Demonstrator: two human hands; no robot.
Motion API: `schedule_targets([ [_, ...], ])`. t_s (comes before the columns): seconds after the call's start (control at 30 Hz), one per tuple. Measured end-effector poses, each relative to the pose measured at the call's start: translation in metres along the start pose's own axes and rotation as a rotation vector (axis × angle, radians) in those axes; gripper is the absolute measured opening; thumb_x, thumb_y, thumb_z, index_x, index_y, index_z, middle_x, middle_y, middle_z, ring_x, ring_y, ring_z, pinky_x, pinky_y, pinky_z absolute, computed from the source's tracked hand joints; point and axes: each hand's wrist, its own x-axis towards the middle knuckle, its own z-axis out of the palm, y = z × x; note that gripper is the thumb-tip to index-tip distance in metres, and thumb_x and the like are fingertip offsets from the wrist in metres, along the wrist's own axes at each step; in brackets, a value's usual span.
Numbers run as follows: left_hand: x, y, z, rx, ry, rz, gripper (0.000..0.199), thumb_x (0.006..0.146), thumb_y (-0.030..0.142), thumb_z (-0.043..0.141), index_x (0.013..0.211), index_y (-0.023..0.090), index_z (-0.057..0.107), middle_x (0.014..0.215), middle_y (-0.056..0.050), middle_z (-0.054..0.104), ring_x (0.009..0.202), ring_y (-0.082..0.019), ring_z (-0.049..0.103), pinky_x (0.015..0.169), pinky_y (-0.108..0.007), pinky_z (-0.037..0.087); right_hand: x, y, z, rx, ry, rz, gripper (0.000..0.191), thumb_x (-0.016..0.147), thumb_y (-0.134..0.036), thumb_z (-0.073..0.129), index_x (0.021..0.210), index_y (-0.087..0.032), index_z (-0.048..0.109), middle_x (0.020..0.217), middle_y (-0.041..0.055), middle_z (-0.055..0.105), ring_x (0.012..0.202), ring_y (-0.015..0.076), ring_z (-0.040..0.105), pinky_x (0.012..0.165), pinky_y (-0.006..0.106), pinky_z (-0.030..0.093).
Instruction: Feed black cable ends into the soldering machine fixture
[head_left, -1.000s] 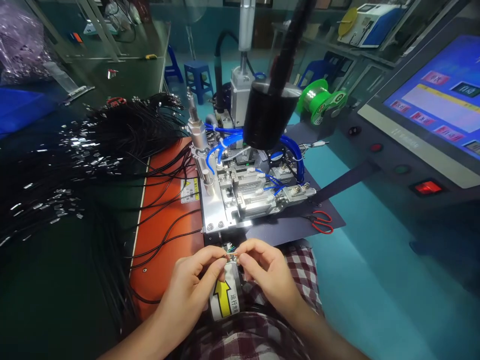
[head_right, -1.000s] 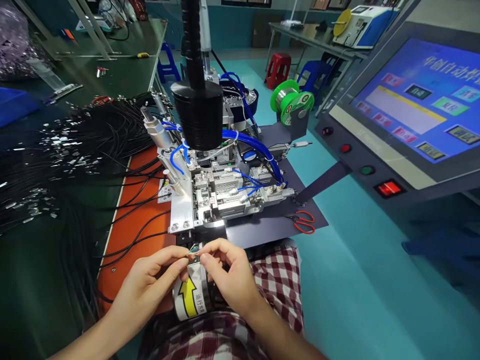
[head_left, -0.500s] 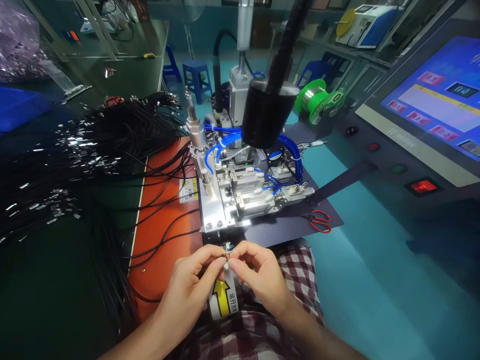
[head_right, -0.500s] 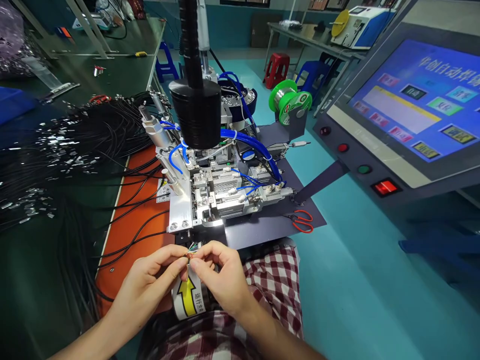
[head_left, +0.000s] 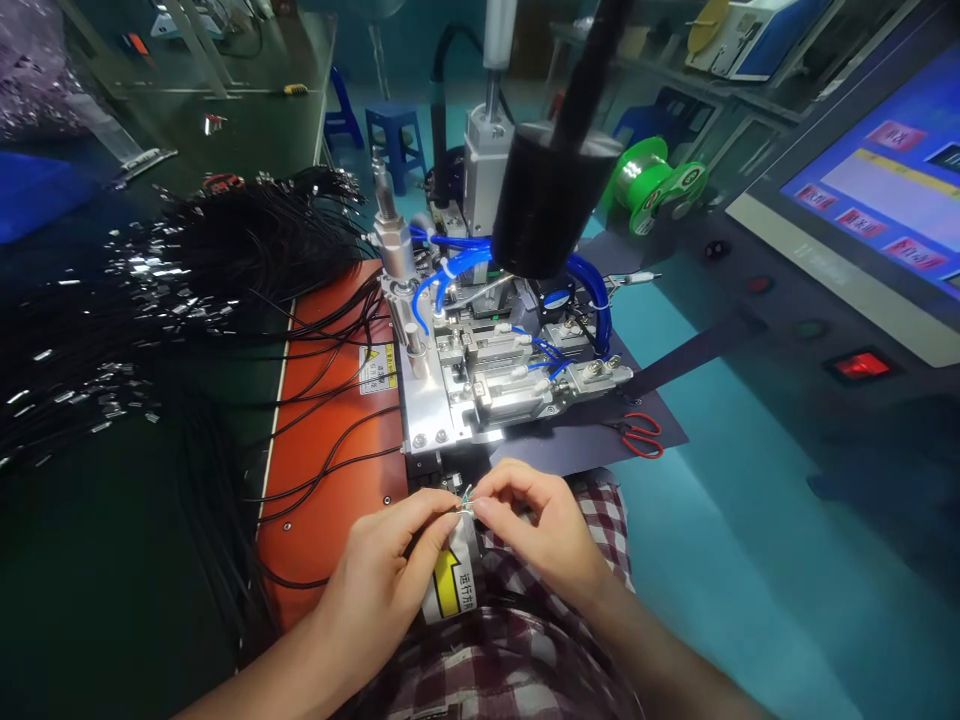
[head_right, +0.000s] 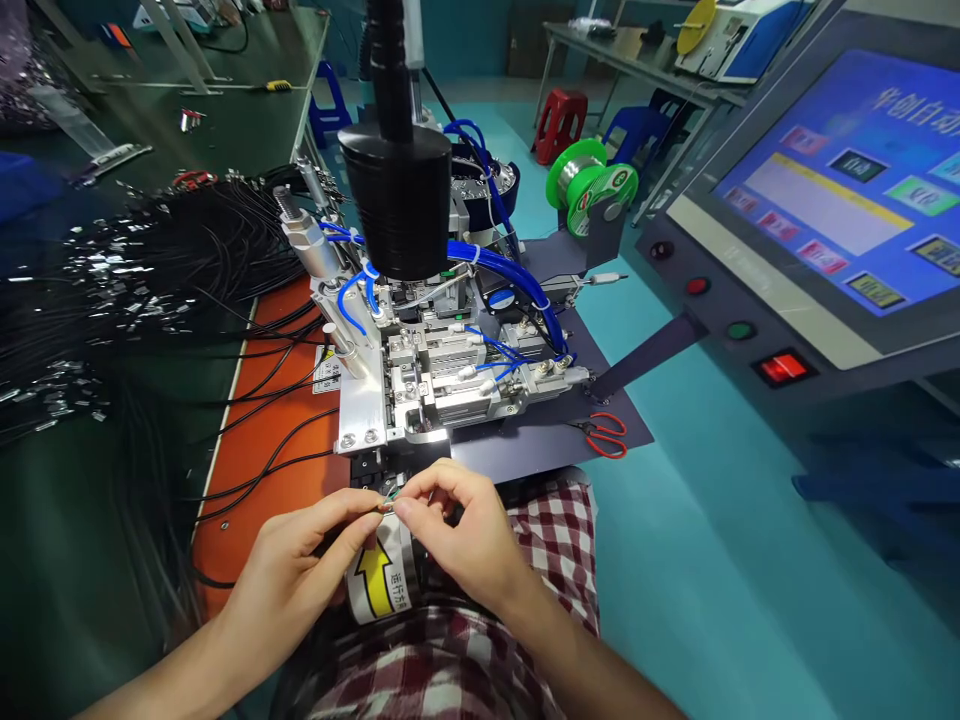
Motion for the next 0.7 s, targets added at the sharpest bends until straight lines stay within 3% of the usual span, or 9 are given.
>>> schedule_targets([
  [0.37,0.0018,0.0012,-0.0031,-0.106,-0.067,-0.148,0.021,0.091,0.035,0.046,0.086,0.021,0.062,0.067,0.004,0.057,0.058,-0.010,0.048,0.050,-0.019,0.035,-0.0067,0.0021,0.0046,-0.461,0.181,-0.423,0.005,0.078,-0.015,0.061,0.078,-0.019,0.063,0.074,0.0009,0.055,0.056,0.0111,0.046,0.056,0.027,0.038],
  [0.57,0.0009,0.0002,-0.0025,-0.064,-0.054,-0.137,0.020,0.091,0.035,0.046,0.093,0.021,0.061,0.069,0.003,0.058,0.058,-0.011,0.047,0.047,-0.019,0.034,-0.0066,0.0010,0.0029,-0.711,0.161,-0.616,0.006,0.078,-0.015,0.061,0.079,-0.021,0.063,0.081,0.0020,0.060,0.063,0.0126,0.052,0.060,0.030,0.037],
  [0.7,-0.0024,0.0008,-0.0013,0.034,-0.036,-0.081,0.016,0.091,0.030,0.045,0.088,0.022,0.059,0.072,0.003,0.059,0.061,-0.010,0.050,0.049,-0.018,0.035,-0.0047,0.0015,0.0014,-0.813,0.150,-0.674,0.005,0.080,-0.017,0.059,0.078,-0.020,0.062,0.084,0.0027,0.061,0.061,0.0121,0.050,0.059,0.029,0.038],
])
